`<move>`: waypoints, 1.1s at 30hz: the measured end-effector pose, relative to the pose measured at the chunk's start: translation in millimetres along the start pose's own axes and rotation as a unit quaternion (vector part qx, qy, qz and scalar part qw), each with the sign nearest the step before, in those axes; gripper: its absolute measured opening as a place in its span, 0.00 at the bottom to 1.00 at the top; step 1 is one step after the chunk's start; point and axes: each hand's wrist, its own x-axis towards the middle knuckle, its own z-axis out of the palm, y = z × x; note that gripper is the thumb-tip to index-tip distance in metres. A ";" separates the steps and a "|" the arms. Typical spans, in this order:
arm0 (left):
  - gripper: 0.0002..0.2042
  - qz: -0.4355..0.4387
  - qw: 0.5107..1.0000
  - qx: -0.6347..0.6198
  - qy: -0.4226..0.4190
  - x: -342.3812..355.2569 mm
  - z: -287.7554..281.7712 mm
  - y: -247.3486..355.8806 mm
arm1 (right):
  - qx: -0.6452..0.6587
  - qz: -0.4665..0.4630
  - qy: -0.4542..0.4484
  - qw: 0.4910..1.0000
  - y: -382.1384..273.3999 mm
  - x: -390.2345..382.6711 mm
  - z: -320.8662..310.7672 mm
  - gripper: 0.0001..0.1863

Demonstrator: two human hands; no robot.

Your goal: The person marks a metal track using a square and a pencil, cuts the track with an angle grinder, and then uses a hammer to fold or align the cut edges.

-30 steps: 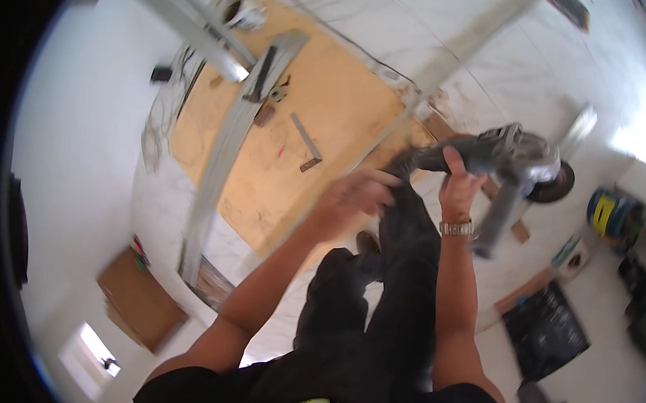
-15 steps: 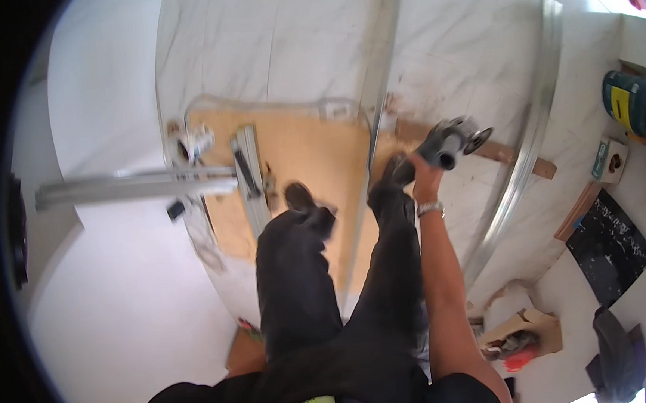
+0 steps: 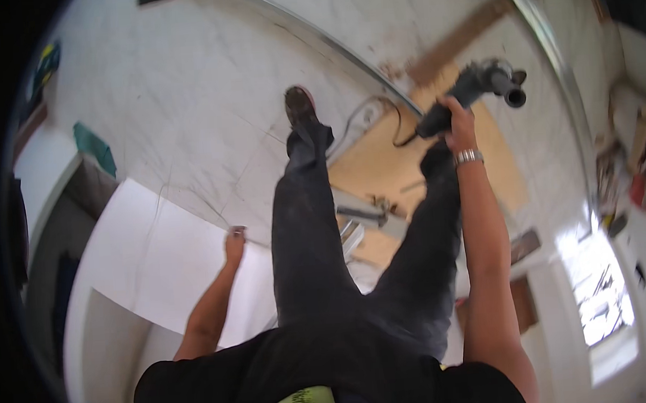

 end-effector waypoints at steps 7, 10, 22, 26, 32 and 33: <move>0.10 -0.060 0.961 0.245 -0.110 46.3 -210.0 25.6 | 0.363 -0.065 -0.041 0.929 109.9 -120.7 -44.1 0.24; 0.10 -0.054 0.934 0.310 -0.169 91.9 -245.0 52.4 | 0.309 -0.009 0.033 0.951 169.6 -204.0 -98.3 0.26; 0.11 0.484 0.700 0.500 -0.160 288.6 63.9 400.9 | -0.183 0.066 0.285 0.939 342.9 -272.3 -254.2 0.16; 0.22 0.650 0.504 0.500 -0.271 243.9 248.9 426.0 | -0.069 -0.006 0.290 0.955 367.6 -153.4 -255.8 0.14; 0.38 0.725 0.293 0.570 -0.252 263.1 345.7 390.1 | 0.033 -0.051 0.221 0.973 379.2 -17.8 -240.7 0.14; 0.37 0.743 0.277 0.554 -0.253 275.9 351.1 387.6 | 0.023 -0.093 0.208 0.974 381.1 -4.2 -237.1 0.16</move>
